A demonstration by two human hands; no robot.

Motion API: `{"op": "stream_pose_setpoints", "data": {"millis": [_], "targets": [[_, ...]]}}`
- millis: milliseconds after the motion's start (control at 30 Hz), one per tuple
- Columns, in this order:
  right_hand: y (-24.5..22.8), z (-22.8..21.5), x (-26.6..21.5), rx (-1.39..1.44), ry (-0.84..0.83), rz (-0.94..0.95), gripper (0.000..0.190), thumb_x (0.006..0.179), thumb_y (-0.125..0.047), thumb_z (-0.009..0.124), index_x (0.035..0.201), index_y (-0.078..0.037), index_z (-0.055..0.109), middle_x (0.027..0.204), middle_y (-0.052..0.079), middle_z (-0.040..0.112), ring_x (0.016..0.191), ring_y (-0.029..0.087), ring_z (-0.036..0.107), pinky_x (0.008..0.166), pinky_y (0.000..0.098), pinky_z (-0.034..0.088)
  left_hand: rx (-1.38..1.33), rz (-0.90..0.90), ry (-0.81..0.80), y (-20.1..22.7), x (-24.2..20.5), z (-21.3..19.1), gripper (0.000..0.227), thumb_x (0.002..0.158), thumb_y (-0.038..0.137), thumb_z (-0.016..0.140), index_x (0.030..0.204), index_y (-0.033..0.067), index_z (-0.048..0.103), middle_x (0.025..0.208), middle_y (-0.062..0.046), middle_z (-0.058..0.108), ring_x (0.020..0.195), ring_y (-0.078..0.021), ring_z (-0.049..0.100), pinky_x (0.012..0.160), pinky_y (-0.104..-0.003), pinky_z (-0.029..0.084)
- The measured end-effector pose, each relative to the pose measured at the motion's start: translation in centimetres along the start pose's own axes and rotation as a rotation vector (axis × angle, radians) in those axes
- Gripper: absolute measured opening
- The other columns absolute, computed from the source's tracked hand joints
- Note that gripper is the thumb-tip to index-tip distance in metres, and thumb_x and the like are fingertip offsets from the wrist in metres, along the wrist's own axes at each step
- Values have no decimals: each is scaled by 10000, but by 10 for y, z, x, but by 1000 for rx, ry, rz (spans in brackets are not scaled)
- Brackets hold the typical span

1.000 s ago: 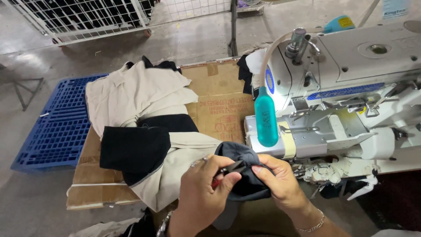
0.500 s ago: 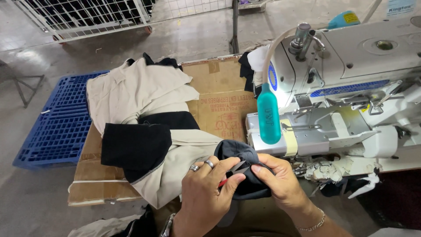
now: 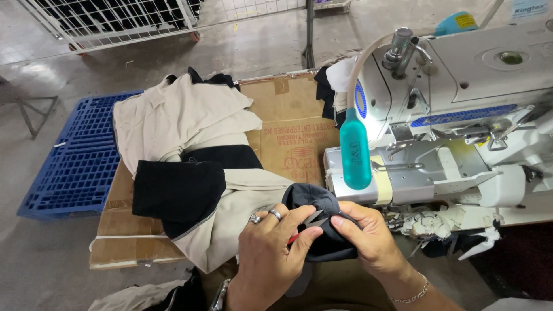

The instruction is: Trimming loose threads from fabric components using snips at a sewing workstation.

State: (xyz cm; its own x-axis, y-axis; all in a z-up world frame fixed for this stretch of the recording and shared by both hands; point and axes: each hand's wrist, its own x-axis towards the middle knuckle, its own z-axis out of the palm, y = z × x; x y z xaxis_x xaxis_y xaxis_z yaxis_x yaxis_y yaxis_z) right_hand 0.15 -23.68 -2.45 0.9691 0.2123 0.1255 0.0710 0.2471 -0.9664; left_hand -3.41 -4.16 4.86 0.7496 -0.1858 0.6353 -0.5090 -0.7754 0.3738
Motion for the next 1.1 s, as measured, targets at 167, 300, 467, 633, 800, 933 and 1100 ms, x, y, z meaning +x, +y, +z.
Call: {"op": "stream_pose_setpoints", "data": {"millis": [167,300,467,633,800,933,1100], "targets": [[1,-1,0,6,7,16,308,912,-132,664,1142,36,781,1037,105,791,922,164,689,851,307,557,6,7,1,0,0,0,285,974,400,658,1130,173,734,778,-4,613,681,-240,609,667,-372,484],[-2,0,0,2,4,11,307,909,-124,663,1142,37,780,1039,113,794,931,174,700,856,316,568,17,20,8,0,0,-1,284,979,399,656,1127,171,737,766,-4,597,670,-230,599,647,-363,486],[1,1,0,47,7,38,311,911,-117,662,1152,46,774,1038,124,793,917,182,706,838,323,581,16,6,15,0,-1,-1,284,968,404,672,1137,185,739,790,-10,602,679,-249,597,636,-374,489],[-2,1,0,-21,-16,12,307,913,-126,651,1131,41,787,1012,100,793,907,166,696,831,312,570,15,30,1,-2,0,-1,274,977,397,661,1112,166,718,770,-2,609,690,-231,613,670,-368,476],[-1,2,-1,14,-70,23,270,923,-176,666,1035,34,792,903,62,756,816,130,637,745,275,509,-460,-247,-119,2,-3,-10,257,923,389,711,1005,145,698,775,7,650,744,-145,656,705,-301,517],[5,2,-1,56,-62,81,274,932,-184,666,1039,42,776,836,37,686,749,113,579,673,249,461,-594,-419,-159,-5,-1,-17,228,932,339,728,934,136,623,725,21,612,636,-88,504,595,-271,429],[12,-1,-1,123,-13,87,307,924,-174,676,1114,51,764,919,89,734,805,146,642,721,276,519,-483,-429,-111,-10,-4,-12,271,940,417,669,966,148,648,698,40,585,624,-105,518,626,-274,464]]}}
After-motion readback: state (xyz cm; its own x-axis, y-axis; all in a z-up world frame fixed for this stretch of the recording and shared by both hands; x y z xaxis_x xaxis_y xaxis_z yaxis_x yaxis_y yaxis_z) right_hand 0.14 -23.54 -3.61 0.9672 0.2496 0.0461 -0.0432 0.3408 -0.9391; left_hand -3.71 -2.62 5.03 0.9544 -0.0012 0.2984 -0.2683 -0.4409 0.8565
